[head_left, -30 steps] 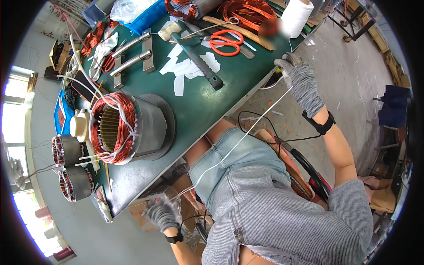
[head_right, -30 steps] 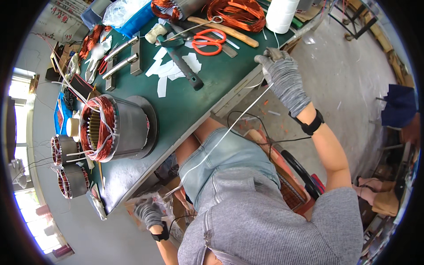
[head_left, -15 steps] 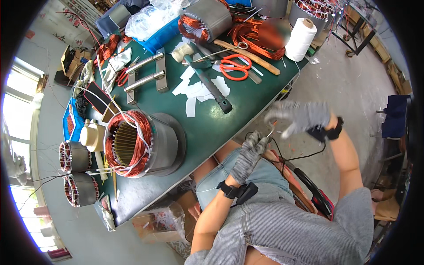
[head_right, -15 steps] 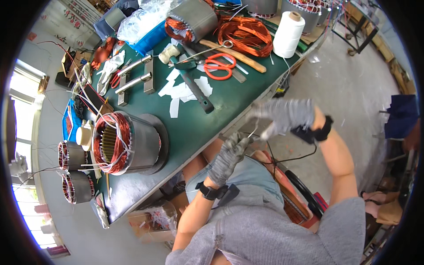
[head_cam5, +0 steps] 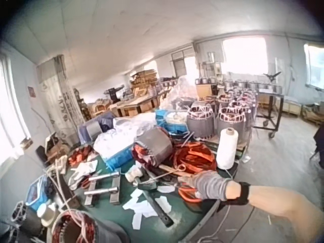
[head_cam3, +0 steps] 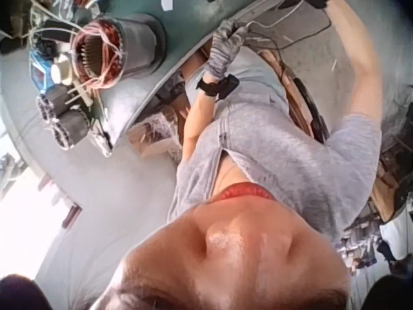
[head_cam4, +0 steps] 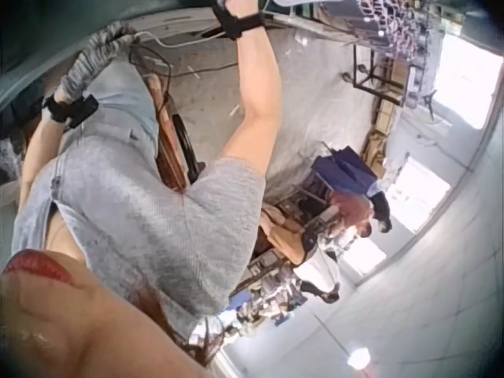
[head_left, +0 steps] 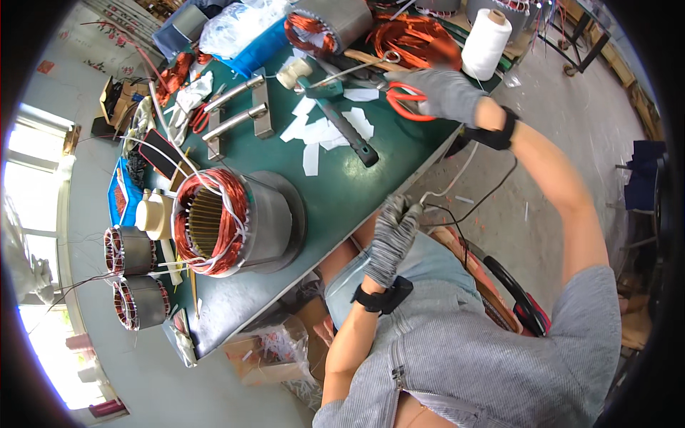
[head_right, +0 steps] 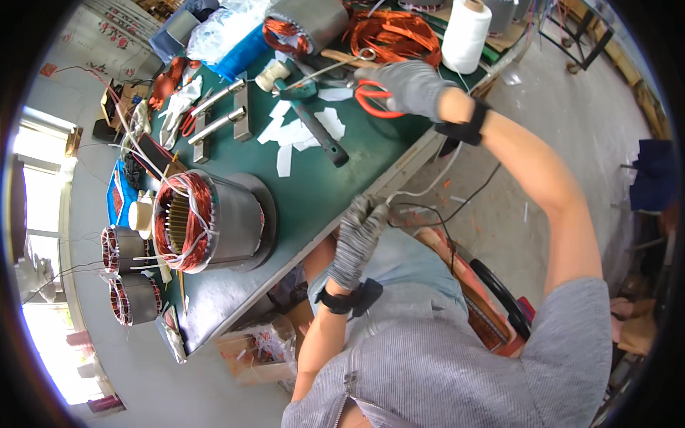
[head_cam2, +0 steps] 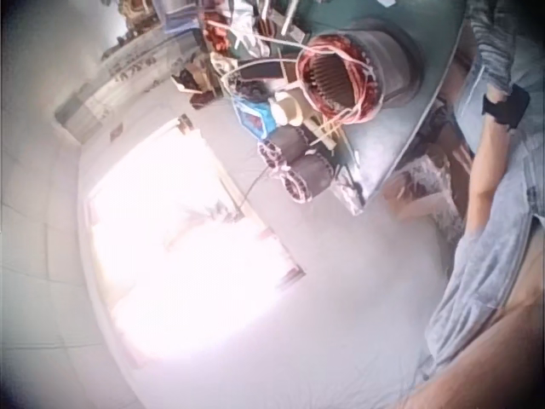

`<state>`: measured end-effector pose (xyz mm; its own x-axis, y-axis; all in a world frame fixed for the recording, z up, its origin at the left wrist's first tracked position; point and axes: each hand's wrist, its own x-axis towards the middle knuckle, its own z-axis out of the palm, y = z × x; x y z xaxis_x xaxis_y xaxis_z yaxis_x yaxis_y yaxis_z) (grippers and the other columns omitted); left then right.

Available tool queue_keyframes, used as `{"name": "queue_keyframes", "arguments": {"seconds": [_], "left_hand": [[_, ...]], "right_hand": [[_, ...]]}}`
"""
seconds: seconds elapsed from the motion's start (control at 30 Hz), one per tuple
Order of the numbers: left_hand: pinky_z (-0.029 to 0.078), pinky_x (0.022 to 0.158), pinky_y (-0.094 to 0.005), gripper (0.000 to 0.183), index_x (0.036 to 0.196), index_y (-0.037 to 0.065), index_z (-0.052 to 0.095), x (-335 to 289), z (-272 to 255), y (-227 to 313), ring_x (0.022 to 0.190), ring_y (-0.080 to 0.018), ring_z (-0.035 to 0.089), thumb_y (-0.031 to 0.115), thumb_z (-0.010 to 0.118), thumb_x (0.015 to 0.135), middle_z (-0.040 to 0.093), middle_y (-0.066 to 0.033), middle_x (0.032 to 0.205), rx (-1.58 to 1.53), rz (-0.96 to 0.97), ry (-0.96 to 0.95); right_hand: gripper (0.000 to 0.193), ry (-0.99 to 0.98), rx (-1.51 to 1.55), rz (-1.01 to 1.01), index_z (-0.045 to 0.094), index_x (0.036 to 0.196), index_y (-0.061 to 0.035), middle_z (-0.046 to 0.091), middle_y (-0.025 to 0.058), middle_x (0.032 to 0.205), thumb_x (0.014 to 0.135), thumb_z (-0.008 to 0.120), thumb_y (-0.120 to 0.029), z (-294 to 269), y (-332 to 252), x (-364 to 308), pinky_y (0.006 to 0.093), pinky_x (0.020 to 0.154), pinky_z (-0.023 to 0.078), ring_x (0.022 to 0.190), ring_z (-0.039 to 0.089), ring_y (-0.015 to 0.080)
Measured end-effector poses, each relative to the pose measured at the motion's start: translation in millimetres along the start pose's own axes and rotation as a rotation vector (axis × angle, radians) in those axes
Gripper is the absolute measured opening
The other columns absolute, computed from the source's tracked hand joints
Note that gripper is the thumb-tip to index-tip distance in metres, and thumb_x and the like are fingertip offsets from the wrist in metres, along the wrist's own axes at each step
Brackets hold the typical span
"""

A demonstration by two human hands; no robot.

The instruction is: The person inserts paper strips into a motor stator, burns the wire ends with a lighter, and then threads a white cord around the copper coils, tying it off and cutting the excess with scissors.

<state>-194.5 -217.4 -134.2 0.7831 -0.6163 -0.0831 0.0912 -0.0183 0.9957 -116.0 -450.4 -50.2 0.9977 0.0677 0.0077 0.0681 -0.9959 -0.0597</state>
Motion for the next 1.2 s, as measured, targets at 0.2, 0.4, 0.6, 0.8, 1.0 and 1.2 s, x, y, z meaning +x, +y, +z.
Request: {"name": "queue_keyframes", "arguments": {"seconds": [0.2,0.4,0.6,0.8,1.0,1.2], "left_hand": [[0.04,0.073,-0.0195,0.026,0.106,-0.002,0.048,12,-3,26,0.076,-0.0053,0.047,0.009,0.051,0.082,0.05,-0.0002,0.088,-0.258,-0.001,-0.067],[0.045,0.068,-0.0292,0.021,0.079,0.002,0.055,21,8,23,0.068,-0.0129,0.052,0.023,0.054,0.076,0.052,-0.0179,0.107,-0.414,-0.007,-0.168],[0.042,0.06,-0.0249,0.016,0.081,0.004,0.05,20,20,12,0.064,-0.0109,0.049,0.021,0.05,0.079,0.054,-0.0094,0.087,-0.571,-0.095,-0.226],[0.036,0.052,-0.0236,0.014,0.085,0.004,0.047,24,26,4,0.057,-0.0083,0.039,0.017,0.041,0.087,0.04,0.0019,0.066,-0.329,-0.113,-0.302],[0.039,0.061,-0.0258,0.013,0.091,0.001,0.048,10,29,-25,0.065,-0.0113,0.041,0.012,0.042,0.087,0.046,-0.0031,0.077,-0.132,0.09,-0.229],[0.04,0.059,-0.0241,0.019,0.09,-0.001,0.05,39,24,10,0.065,-0.0141,0.045,0.004,0.042,0.074,0.052,-0.0109,0.09,0.075,0.53,-0.161]], "right_hand": [[0.059,-0.23,1.618,0.284,0.037,0.121,-0.0038,0.053,0.0087,0.097,0.081,0.057,-0.042,8,-26,-168,0.0314,0.072,0.046,0.084,0.058,0.0181],[0.062,-0.464,2.258,0.334,0.043,0.112,-0.0015,0.056,0.0096,0.084,0.081,0.05,-0.054,54,-77,-222,0.037,0.076,0.045,0.082,0.055,0.0228],[0.062,-0.314,2.203,0.251,0.042,0.113,-0.0036,0.054,0.0085,0.077,0.082,0.045,-0.057,46,-77,-199,0.0307,0.065,0.047,0.07,0.055,0.0179],[0.067,-0.11,2.109,0.399,0.044,0.111,-0.0045,0.052,0.0082,0.074,0.079,0.045,-0.063,33,-79,-196,0.0307,0.059,0.046,0.062,0.052,0.0171],[0.049,0.068,2.223,0.368,0.042,0.108,-0.0071,0.049,0.0057,0.066,0.087,0.044,-0.051,38,-66,-193,0.0245,0.048,0.046,0.052,0.048,0.013],[0.046,-0.034,2.049,0.266,0.043,0.106,-0.006,0.048,0.005,0.062,0.088,0.043,-0.048,19,-73,-182,0.0235,0.048,0.045,0.052,0.048,0.0117]]}}
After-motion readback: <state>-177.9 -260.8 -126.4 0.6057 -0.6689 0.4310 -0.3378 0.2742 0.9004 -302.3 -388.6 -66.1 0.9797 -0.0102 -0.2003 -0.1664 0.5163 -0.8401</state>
